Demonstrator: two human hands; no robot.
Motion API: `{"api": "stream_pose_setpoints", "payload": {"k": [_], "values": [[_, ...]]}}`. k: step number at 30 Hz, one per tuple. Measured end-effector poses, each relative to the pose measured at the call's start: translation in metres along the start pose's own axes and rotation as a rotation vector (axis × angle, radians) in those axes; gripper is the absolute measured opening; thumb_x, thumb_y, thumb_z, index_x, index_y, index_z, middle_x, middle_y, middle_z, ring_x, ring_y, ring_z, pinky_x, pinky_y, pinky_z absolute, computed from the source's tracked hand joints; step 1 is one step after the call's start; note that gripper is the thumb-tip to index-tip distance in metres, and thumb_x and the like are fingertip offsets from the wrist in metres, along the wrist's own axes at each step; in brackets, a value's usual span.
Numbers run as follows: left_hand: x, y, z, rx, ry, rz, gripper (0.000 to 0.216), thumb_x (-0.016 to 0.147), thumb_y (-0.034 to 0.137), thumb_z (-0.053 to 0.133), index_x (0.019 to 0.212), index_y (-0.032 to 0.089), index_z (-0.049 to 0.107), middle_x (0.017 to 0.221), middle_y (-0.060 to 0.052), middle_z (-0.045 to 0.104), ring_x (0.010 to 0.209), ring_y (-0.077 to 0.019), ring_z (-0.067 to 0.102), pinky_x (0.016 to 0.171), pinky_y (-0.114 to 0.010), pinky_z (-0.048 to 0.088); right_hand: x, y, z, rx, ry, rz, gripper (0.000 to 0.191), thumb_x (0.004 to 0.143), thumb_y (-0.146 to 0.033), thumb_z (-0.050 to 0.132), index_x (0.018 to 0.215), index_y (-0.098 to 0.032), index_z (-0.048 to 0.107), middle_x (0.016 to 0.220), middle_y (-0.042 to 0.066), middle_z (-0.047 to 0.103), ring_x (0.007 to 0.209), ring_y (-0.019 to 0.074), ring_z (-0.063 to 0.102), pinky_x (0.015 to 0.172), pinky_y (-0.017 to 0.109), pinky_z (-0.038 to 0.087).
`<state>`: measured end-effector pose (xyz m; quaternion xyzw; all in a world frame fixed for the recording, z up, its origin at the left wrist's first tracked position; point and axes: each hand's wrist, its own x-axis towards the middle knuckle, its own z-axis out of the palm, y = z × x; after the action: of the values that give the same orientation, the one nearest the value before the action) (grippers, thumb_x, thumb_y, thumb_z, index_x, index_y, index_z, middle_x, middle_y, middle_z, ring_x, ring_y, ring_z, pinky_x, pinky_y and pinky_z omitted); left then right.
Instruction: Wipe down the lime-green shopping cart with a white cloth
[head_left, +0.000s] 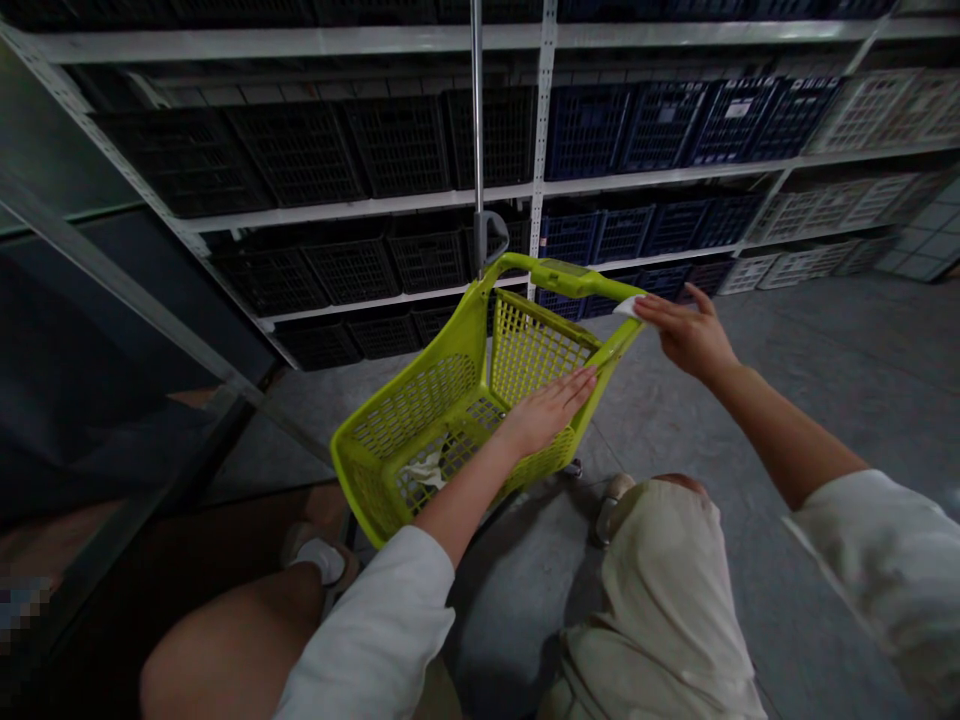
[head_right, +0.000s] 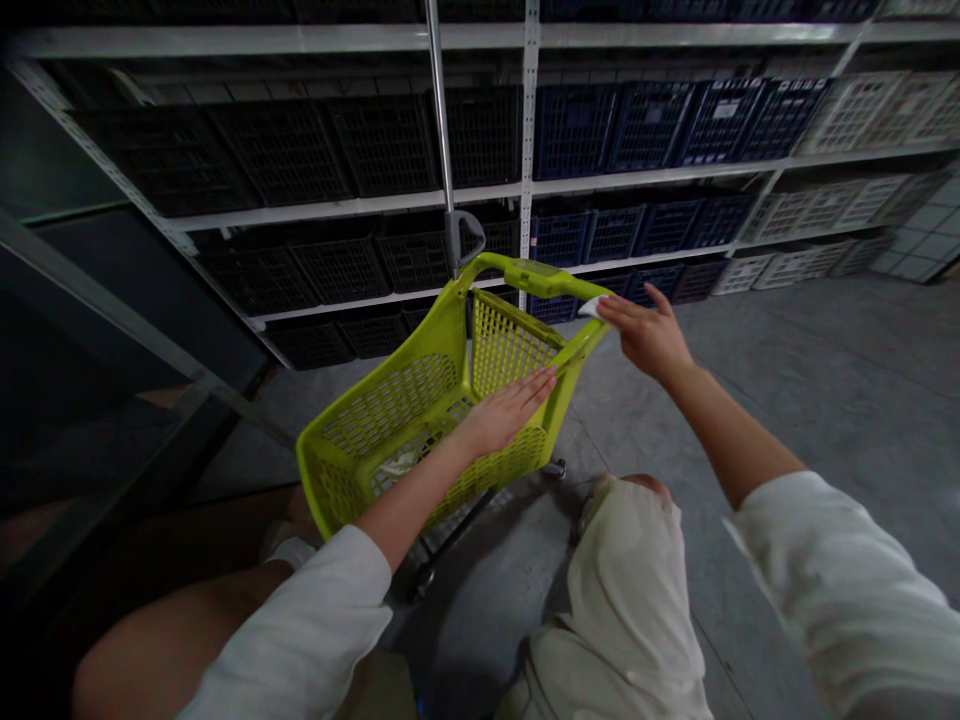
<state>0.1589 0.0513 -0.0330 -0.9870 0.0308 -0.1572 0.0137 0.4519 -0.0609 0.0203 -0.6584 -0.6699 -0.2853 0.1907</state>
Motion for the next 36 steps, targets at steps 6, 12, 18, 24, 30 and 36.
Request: {"api": "stream_pose_setpoints", "payload": {"k": [6,12,18,24,30,36], "values": [[0.002,-0.001,0.0,0.027,-0.027,-0.006,0.074,0.086,-0.002,0.032,0.156,0.006,0.009,0.169,-0.013,0.009,0.155,-0.0151,-0.007,0.128,-0.035,0.015,-0.015,-0.057,0.015,-0.025,0.071,-0.031,0.06,0.088,-0.003,0.043,0.143,-0.025,0.052,0.14,0.008,0.062,0.129,0.0248,0.06,0.122,0.059,0.02],[-0.001,-0.002,0.001,0.017,-0.021,-0.001,0.074,0.089,0.001,0.031,0.157,0.008,0.005,0.169,-0.013,0.01,0.154,-0.0137,-0.009,0.128,-0.035,0.014,-0.018,-0.045,0.005,0.024,-0.047,-0.241,0.063,0.087,-0.001,0.043,0.144,-0.028,0.05,0.145,0.005,0.057,0.129,0.0206,0.06,0.123,0.053,0.022],[0.0,-0.001,0.0,0.013,-0.009,0.001,0.077,0.084,-0.003,0.031,0.157,0.006,0.008,0.169,-0.014,0.011,0.154,-0.0146,-0.007,0.128,-0.035,0.015,0.0,-0.002,0.003,-0.096,0.03,0.024,0.054,0.088,-0.003,0.042,0.136,-0.023,0.058,0.139,0.01,0.063,0.127,0.0259,0.061,0.12,0.058,0.023],[0.001,-0.001,0.0,0.008,-0.013,-0.005,0.076,0.086,0.0,0.033,0.157,0.008,0.007,0.169,-0.013,0.012,0.154,-0.0144,-0.006,0.128,-0.035,0.016,-0.019,-0.069,0.01,0.034,-0.044,-0.229,0.062,0.086,-0.002,0.045,0.144,-0.023,0.05,0.144,0.008,0.059,0.133,0.0213,0.057,0.119,0.049,0.03],[0.001,0.0,-0.001,0.055,-0.042,-0.002,0.078,0.084,-0.001,0.036,0.157,0.006,0.008,0.169,-0.013,0.009,0.155,-0.0159,-0.004,0.128,-0.036,0.017,-0.001,-0.001,0.002,-0.055,0.001,-0.1,0.056,0.083,0.0,0.044,0.134,-0.019,0.059,0.138,0.011,0.063,0.123,0.0257,0.064,0.118,0.058,0.03],[0.001,0.0,-0.002,0.052,-0.017,-0.001,0.078,0.083,-0.002,0.035,0.157,0.005,0.01,0.169,-0.013,0.011,0.155,-0.0161,-0.003,0.128,-0.034,0.017,-0.01,-0.053,0.013,0.007,0.019,-0.104,0.055,0.087,-0.002,0.043,0.138,-0.02,0.056,0.14,0.01,0.063,0.132,0.0236,0.057,0.117,0.051,0.038]]}}
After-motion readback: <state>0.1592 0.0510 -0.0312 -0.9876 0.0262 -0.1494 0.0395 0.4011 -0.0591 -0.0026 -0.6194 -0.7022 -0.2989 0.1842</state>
